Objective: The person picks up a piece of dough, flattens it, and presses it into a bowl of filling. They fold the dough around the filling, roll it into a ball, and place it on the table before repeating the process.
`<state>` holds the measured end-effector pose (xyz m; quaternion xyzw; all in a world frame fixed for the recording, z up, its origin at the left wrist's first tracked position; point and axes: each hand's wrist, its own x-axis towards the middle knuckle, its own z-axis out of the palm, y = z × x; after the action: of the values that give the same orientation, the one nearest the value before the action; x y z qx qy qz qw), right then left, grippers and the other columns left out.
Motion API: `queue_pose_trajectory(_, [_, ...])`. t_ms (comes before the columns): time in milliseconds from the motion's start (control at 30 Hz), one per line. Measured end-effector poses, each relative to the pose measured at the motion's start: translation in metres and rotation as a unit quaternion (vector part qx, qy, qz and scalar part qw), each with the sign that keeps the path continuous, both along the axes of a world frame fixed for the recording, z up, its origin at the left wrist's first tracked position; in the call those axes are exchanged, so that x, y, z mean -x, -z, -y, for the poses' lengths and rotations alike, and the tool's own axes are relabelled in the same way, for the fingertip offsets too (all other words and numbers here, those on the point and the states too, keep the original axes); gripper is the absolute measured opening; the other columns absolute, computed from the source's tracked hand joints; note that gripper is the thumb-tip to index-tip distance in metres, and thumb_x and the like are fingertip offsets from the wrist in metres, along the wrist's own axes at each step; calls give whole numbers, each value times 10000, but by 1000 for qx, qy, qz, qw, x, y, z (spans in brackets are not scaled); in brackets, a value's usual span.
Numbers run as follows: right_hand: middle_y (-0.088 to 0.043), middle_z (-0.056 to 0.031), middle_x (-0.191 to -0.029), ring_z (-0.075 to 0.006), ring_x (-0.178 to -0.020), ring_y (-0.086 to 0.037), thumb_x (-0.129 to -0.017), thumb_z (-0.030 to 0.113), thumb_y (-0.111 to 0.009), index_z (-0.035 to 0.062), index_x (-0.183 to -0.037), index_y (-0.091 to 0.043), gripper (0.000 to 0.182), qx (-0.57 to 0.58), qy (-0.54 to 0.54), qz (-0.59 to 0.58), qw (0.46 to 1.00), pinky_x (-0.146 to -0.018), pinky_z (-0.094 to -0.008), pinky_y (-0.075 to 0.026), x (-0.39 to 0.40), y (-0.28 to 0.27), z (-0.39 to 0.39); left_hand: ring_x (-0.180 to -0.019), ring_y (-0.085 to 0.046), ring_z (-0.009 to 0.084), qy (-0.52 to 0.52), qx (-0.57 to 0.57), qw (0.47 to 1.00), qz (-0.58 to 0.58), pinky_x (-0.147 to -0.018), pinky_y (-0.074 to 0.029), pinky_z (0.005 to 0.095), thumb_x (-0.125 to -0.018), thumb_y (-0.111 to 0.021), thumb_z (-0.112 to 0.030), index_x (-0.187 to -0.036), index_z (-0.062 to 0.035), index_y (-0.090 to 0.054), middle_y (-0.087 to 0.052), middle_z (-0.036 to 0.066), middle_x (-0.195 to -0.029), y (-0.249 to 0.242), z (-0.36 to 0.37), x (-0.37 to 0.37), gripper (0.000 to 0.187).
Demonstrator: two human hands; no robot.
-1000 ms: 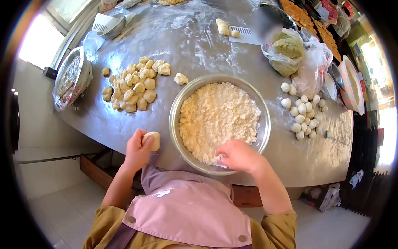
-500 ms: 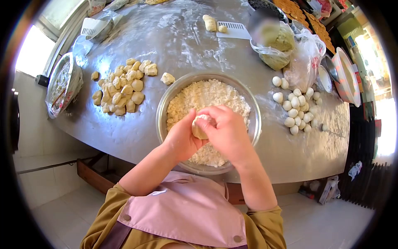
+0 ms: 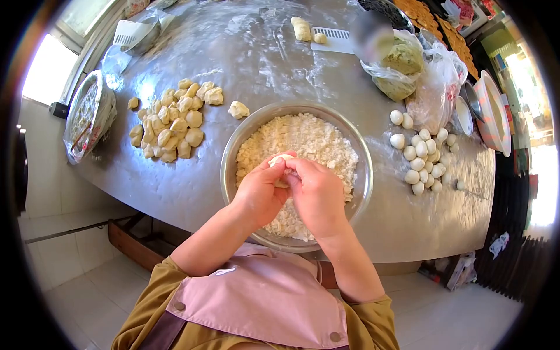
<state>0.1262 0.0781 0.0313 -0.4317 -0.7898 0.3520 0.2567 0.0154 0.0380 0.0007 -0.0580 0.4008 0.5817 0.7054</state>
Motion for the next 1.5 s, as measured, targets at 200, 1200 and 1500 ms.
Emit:
queue_pose_trajectory(200, [-675,-126,-996,-313,-952,-626,-773,-8,-672,38,-1034,-642,267,27,43,11,999,-815,-372,-510,-19,5,-18,-1075,-542,230,-37,-19,997,68,-959,-467,376,-998,-430,-167,-1196,-23,-508,-550,90,-1142,-5,1,13,258])
queue_pose_trajectory(1200, [-629,-112,-1164,-431,-1389,-242,-981,532,-267,36,-1056,-546,575,-169,-45,-109,978,-1105,-538,-89,-12,25,0,-1138,-519,205,39,-115,968,221,-944,-462,338,-975,-373,-135,-1331,-49,-380,-525,93,-1222,-27,17,9,366])
queue_pose_trajectory(1500, [-668,-94,-1063,-430,-1310,-395,-1020,235,-380,40,-977,-561,269,-236,71,-62,967,-1104,-526,-191,9,19,19,-1102,-557,216,128,-93,987,-11,-966,-466,356,-989,-359,-67,-1224,-32,-511,-549,113,-1216,-18,8,-2,282])
